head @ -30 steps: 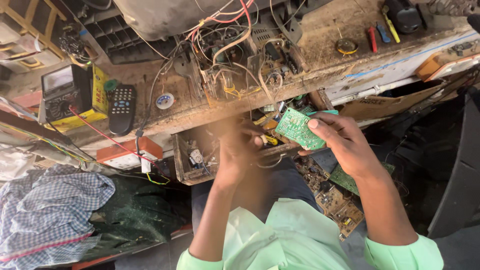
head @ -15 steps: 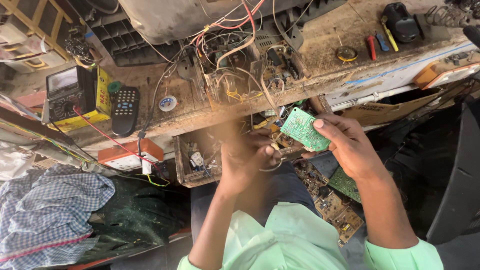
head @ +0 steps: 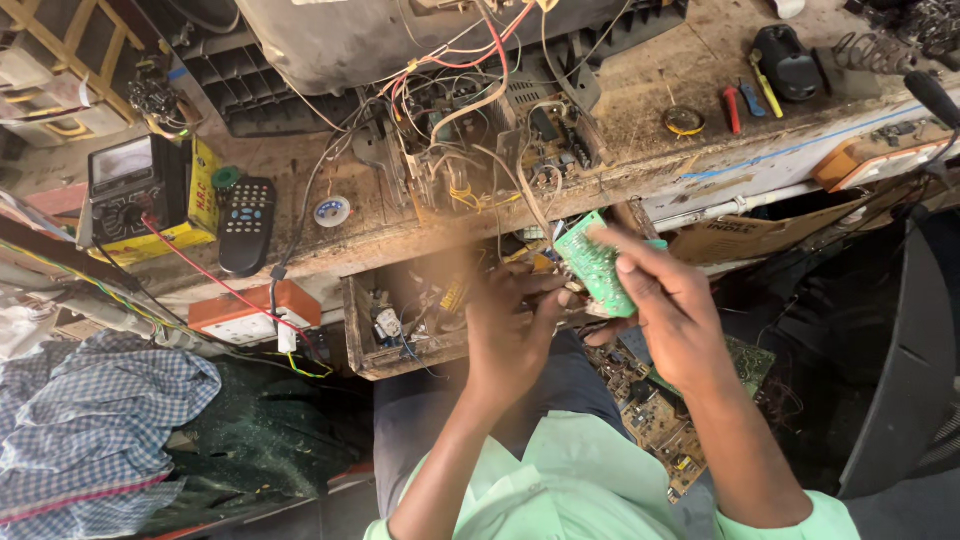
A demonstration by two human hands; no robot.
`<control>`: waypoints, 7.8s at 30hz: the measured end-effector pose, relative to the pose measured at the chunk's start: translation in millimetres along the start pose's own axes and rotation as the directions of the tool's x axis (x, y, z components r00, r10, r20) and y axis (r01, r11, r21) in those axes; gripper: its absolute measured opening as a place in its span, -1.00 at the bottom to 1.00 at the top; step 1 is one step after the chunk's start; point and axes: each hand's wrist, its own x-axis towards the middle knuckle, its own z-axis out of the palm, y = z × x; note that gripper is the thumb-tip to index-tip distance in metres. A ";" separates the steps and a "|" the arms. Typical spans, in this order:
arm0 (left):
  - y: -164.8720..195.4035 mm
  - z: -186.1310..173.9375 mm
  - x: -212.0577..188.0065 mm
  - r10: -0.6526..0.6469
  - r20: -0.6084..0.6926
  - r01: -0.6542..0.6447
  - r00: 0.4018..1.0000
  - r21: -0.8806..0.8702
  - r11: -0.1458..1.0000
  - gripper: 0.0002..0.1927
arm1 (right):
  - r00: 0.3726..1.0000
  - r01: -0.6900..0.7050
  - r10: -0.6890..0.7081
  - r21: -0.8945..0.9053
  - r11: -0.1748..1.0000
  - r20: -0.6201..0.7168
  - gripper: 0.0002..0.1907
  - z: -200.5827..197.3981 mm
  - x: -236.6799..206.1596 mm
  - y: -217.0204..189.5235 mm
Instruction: The person solders components onto green circuit boards at a cluttered workbench, holding a soldering iron in one hand and wire or board in the other. They reposition the boards, work on different boards one at a time, and use pliers to handle parts between soldering passes.
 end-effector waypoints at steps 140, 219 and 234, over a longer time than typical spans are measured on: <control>-19.0 -35.9 41.9 0.300 0.194 -0.304 0.934 -0.009 0.953 -0.74 | 0.872 0.329 -0.481 -0.835 0.440 0.090 -0.69 58.8 3.9 -13.8; 4.2 -33.7 37.1 0.182 0.206 -0.191 0.961 0.022 0.981 -0.73 | 0.845 0.400 -0.418 -0.913 0.082 0.333 -0.77 40.1 18.6 0.5; 0.1 -12.1 33.8 0.181 0.272 -0.228 0.945 0.151 0.962 -0.62 | 0.946 0.317 -0.153 -0.912 0.262 0.285 -0.85 26.0 24.0 -14.1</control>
